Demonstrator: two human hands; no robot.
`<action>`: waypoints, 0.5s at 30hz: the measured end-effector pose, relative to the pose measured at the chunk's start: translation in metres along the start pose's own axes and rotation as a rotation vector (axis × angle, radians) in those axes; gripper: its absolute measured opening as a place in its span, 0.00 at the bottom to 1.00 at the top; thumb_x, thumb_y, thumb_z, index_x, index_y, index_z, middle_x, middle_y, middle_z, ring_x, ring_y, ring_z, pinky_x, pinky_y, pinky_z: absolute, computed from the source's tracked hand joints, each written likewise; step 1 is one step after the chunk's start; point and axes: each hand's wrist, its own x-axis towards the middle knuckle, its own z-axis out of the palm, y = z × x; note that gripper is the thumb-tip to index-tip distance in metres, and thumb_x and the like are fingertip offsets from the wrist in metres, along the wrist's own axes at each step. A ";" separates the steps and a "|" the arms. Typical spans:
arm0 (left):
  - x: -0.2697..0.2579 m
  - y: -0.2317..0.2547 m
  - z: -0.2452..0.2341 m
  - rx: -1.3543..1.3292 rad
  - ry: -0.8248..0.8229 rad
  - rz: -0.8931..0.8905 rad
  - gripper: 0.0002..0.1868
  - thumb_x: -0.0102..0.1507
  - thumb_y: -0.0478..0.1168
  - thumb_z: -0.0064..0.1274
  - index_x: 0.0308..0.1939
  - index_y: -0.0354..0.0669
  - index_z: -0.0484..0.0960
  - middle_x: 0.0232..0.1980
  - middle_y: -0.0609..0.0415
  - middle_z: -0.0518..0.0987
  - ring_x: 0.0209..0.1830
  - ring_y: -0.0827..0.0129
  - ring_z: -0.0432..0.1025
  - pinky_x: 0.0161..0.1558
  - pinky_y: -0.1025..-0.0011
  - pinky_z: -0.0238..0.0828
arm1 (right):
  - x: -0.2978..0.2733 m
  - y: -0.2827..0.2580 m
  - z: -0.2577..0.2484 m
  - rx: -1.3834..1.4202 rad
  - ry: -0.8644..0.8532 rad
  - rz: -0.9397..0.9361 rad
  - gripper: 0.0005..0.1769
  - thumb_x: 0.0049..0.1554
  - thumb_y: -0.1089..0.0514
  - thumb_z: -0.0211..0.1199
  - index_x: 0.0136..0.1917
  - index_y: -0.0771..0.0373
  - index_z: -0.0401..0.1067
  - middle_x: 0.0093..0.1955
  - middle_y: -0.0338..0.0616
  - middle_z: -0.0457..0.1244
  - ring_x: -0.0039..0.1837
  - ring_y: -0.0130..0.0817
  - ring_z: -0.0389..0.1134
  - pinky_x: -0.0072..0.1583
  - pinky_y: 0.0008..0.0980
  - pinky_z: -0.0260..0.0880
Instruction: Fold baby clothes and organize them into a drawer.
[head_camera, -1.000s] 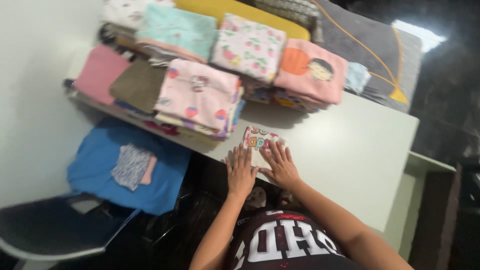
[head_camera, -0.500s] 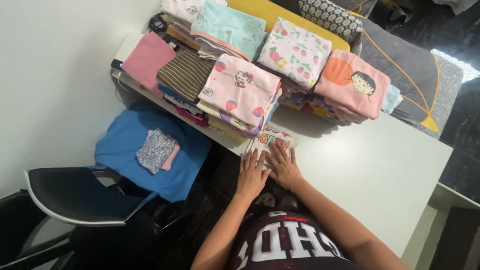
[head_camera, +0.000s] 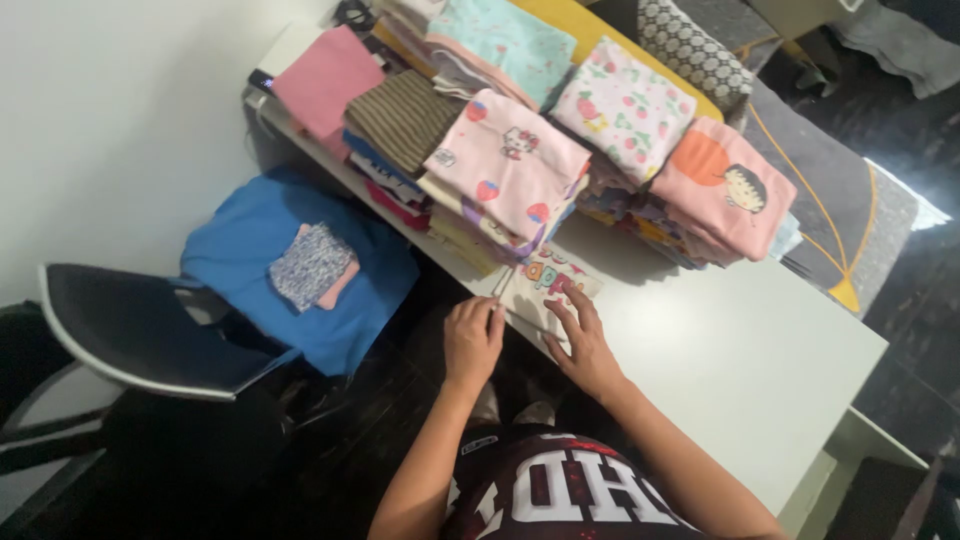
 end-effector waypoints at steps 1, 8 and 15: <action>0.000 -0.006 -0.005 0.005 0.006 -0.004 0.13 0.67 0.45 0.54 0.49 0.40 0.83 0.53 0.49 0.82 0.57 0.52 0.73 0.57 0.55 0.67 | 0.003 -0.007 -0.001 0.004 -0.003 -0.007 0.33 0.54 0.57 0.67 0.71 0.57 0.63 0.79 0.58 0.48 0.78 0.61 0.50 0.74 0.59 0.53; 0.017 -0.054 -0.049 -0.246 0.174 -0.209 0.16 0.68 0.45 0.54 0.56 0.40 0.81 0.57 0.47 0.81 0.57 0.52 0.74 0.58 0.59 0.69 | 0.040 -0.060 0.012 0.130 -0.004 -0.130 0.23 0.55 0.65 0.65 0.64 0.59 0.70 0.71 0.55 0.59 0.69 0.56 0.63 0.67 0.46 0.66; 0.102 -0.132 -0.089 -0.506 0.175 -0.248 0.26 0.69 0.47 0.52 0.68 0.40 0.71 0.69 0.43 0.71 0.68 0.52 0.67 0.66 0.57 0.64 | 0.131 -0.100 0.052 0.033 0.264 -0.307 0.23 0.54 0.67 0.66 0.63 0.60 0.71 0.69 0.52 0.61 0.69 0.53 0.64 0.68 0.51 0.63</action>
